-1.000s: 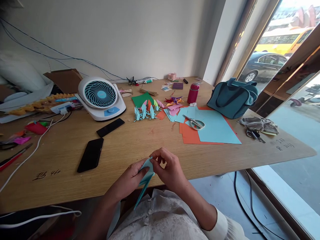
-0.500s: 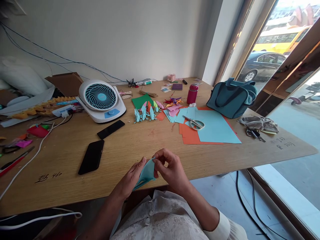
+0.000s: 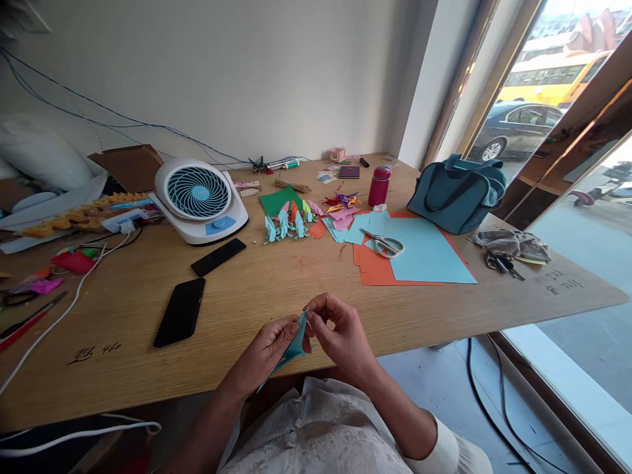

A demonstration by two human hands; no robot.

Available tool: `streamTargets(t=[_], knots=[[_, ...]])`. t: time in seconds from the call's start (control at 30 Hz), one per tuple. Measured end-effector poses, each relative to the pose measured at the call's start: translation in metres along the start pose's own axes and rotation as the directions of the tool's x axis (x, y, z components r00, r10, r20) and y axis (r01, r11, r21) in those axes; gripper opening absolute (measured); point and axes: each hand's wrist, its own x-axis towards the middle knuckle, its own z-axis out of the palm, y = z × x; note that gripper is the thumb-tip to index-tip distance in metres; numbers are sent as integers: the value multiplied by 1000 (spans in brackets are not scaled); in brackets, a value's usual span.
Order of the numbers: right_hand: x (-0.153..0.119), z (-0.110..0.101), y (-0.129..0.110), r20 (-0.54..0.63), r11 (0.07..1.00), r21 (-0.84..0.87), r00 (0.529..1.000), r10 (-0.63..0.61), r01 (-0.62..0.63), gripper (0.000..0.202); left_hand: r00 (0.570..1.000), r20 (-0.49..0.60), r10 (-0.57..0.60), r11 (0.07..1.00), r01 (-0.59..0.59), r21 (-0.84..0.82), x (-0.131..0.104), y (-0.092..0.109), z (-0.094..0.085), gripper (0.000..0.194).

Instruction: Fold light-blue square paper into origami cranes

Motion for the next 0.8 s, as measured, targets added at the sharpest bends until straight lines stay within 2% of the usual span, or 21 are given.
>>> streamTargets(t=[0.3, 0.57, 0.8], knots=[[1, -1, 1, 9, 1000, 9, 1000, -24, 24, 21, 997, -71, 4, 998, 0, 64, -1, -4, 3, 45], [-1, -2, 0, -64, 992, -119, 996, -55, 47, 22, 992, -122, 29, 997, -19, 79, -3, -5, 10, 36], [-1, 1, 1, -94, 988, -148, 994, -64, 49, 21, 984, -177, 18, 995, -1, 98, -1, -4, 15, 42]])
